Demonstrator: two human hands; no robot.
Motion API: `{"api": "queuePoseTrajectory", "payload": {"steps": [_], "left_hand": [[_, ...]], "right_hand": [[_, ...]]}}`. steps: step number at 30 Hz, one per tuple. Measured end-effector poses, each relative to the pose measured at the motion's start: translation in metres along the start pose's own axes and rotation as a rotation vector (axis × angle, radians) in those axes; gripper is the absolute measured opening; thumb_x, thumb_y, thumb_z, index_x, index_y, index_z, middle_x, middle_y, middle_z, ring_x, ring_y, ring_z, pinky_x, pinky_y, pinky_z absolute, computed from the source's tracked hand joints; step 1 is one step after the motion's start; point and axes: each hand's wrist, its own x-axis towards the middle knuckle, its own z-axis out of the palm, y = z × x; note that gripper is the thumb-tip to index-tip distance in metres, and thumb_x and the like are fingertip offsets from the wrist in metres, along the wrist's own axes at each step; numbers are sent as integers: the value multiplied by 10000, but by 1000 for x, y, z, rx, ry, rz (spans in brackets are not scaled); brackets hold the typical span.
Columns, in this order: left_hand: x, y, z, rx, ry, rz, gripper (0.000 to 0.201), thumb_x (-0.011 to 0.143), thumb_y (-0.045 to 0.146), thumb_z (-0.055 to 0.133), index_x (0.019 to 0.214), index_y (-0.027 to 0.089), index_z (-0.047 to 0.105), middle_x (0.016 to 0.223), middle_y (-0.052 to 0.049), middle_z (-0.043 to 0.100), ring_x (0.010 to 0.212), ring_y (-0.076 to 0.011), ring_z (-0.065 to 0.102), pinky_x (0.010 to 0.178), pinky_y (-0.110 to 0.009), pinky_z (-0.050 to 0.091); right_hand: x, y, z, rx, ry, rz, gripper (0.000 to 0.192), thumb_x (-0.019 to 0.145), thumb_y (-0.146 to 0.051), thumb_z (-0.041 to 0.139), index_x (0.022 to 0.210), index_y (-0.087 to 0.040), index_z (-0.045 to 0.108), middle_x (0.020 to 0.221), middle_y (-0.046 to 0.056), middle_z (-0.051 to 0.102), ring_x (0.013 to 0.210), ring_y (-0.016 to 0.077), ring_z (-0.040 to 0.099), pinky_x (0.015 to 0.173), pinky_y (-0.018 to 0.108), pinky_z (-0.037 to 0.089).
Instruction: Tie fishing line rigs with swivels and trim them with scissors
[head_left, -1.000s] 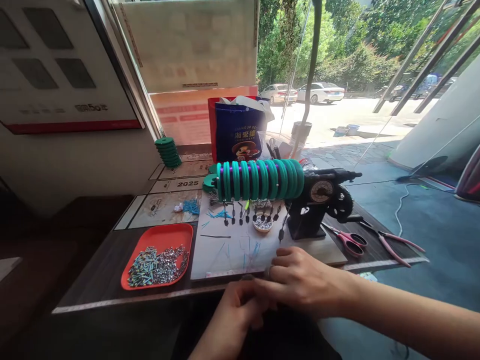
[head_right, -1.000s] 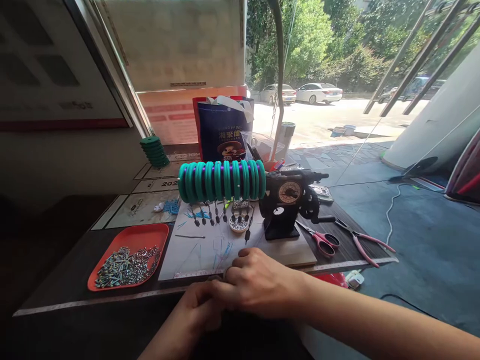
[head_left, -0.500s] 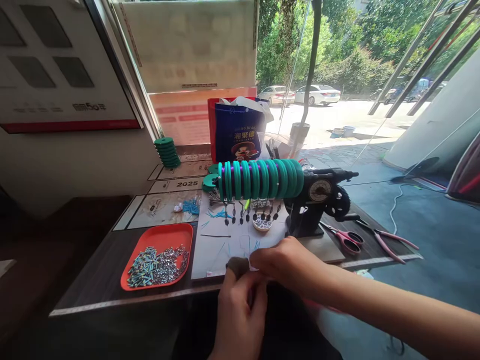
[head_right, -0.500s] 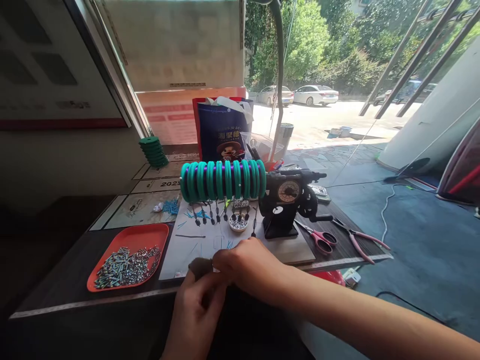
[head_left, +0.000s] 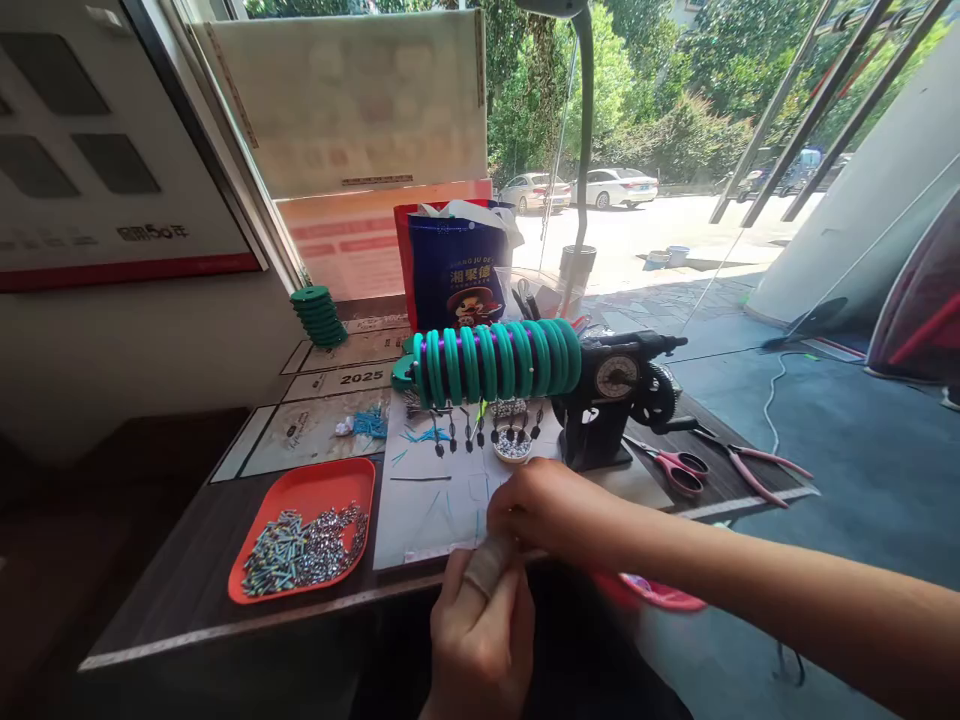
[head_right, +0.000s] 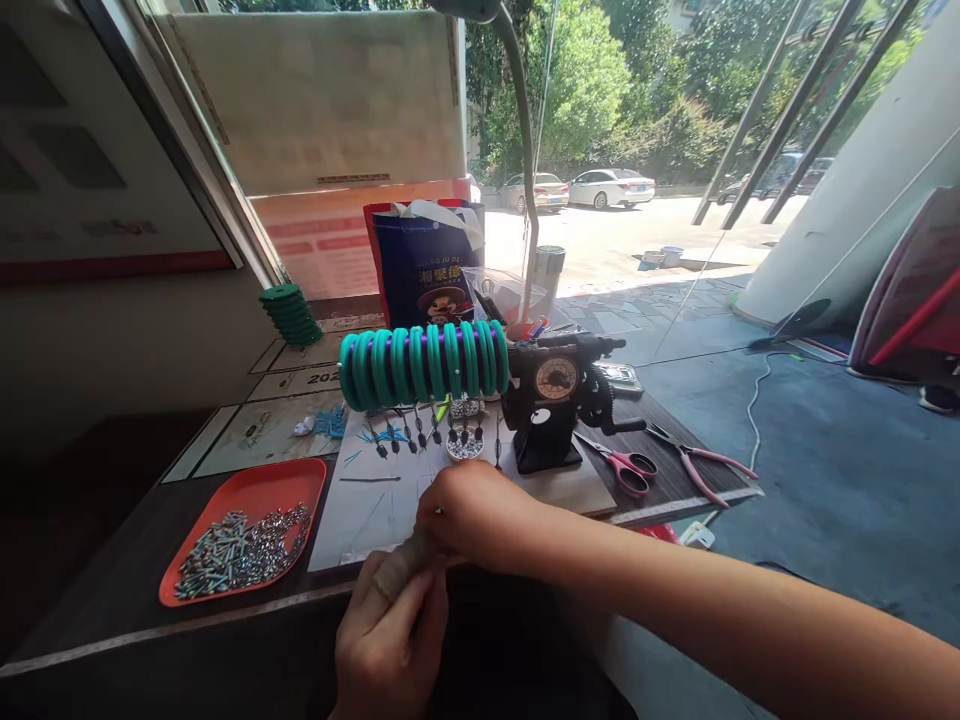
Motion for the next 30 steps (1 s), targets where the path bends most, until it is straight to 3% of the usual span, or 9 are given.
{"api": "queuePoseTrajectory", "payload": {"steps": [4, 6, 9, 11, 12, 16, 19, 23, 30], "left_hand": [[-1, 3, -4, -161, -1, -149, 198, 739, 62, 547, 841, 171, 677, 818, -66, 678, 772, -160, 599, 722, -237, 472], [-1, 7, -5, -389, -82, -435, 125, 757, 142, 549, 742, 184, 666, 775, -41, 649, 709, -134, 584, 623, -205, 453], [-1, 12, -2, -810, -266, -924, 184, 730, 281, 579, 608, 153, 630, 707, -31, 615, 582, -96, 526, 504, -178, 383], [-2, 15, 3, -1047, -358, -1112, 228, 680, 338, 616, 592, 128, 625, 667, -25, 601, 467, -54, 435, 437, -173, 313], [-3, 16, 6, -1142, -390, -1170, 249, 652, 360, 638, 592, 119, 624, 659, -19, 591, 427, -35, 381, 410, -173, 270], [-4, 23, 15, -1332, -439, -1278, 271, 579, 372, 694, 577, 108, 635, 710, -16, 574, 423, -21, 366, 401, -174, 229], [-2, 25, 15, -1330, -448, -1300, 240, 579, 343, 693, 576, 109, 636, 698, -10, 562, 439, -25, 370, 416, -176, 231], [3, 24, 10, -1258, -513, -1292, 222, 610, 327, 659, 588, 110, 615, 589, 11, 511, 456, -40, 352, 441, -187, 230], [4, 22, 9, -1173, -538, -1296, 179, 614, 300, 595, 596, 122, 581, 580, 17, 499, 481, -58, 354, 471, -206, 246]], "right_hand": [[-3, -2, -3, -54, -18, -7, 133, 695, -118, 557, 616, -167, 653, 527, -14, 553, 493, 78, 415, 489, 187, 256], [-16, -5, -6, -89, 41, -14, 111, 737, -154, 547, 705, -165, 653, 610, 13, 583, 527, 98, 443, 503, 202, 270], [-49, -4, -4, -64, 327, -63, 170, 840, -214, 461, 811, -153, 617, 702, 42, 577, 587, 117, 480, 544, 216, 318], [-72, 1, 8, 86, 430, -5, 192, 858, -216, 445, 746, -146, 585, 664, 27, 552, 574, 105, 484, 535, 202, 336], [-82, 5, 18, 195, 391, 64, 184, 847, -213, 467, 713, -147, 573, 655, 21, 552, 575, 102, 492, 530, 195, 347], [-102, 17, 57, 621, 318, 241, 150, 826, -252, 511, 760, -145, 594, 717, 30, 607, 676, 133, 560, 604, 206, 426], [-101, 21, 67, 608, 435, 225, 140, 832, -232, 498, 792, -142, 598, 739, 36, 618, 694, 133, 574, 628, 204, 435], [-92, 24, 51, 311, 329, 48, 155, 834, -147, 485, 863, -153, 637, 755, 44, 644, 679, 134, 595, 610, 205, 413], [-75, 27, 25, 283, 78, -41, 127, 758, -55, 584, 727, -156, 654, 693, -10, 645, 649, 89, 580, 606, 152, 390]]}}
